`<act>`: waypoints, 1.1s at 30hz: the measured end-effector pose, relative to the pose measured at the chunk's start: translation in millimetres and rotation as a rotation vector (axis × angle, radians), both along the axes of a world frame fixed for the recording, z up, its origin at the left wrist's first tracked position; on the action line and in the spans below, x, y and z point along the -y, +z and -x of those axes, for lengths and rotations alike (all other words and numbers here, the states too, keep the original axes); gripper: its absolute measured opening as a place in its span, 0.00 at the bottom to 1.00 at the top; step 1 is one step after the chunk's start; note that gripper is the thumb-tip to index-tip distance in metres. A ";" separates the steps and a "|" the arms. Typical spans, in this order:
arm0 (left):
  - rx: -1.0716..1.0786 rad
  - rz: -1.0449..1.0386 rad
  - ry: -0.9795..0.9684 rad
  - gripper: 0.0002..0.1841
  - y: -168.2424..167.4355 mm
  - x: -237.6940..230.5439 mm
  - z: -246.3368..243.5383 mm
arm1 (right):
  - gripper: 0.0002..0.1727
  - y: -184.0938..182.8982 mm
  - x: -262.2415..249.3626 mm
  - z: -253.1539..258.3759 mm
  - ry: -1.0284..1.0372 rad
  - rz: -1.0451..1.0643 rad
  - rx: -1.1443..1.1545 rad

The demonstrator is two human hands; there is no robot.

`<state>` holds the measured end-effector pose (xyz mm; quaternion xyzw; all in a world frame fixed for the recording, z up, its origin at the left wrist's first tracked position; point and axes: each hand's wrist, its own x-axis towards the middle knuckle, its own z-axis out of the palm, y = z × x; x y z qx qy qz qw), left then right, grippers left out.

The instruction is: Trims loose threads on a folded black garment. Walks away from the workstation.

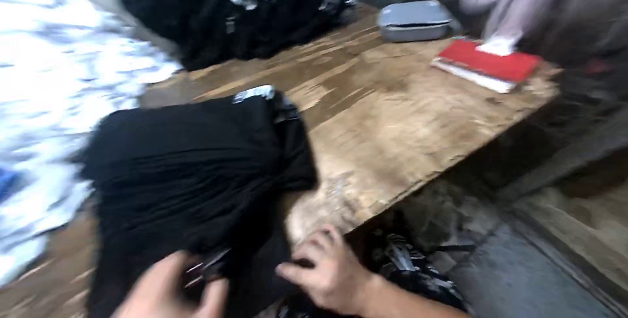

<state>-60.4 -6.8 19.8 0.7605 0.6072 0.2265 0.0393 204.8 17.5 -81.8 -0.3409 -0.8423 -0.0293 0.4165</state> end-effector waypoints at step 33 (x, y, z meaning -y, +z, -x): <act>0.625 -0.152 -0.267 0.13 -37.6 12.7 48.5 | 0.18 57.2 -5.9 106.1 -0.010 0.108 -0.019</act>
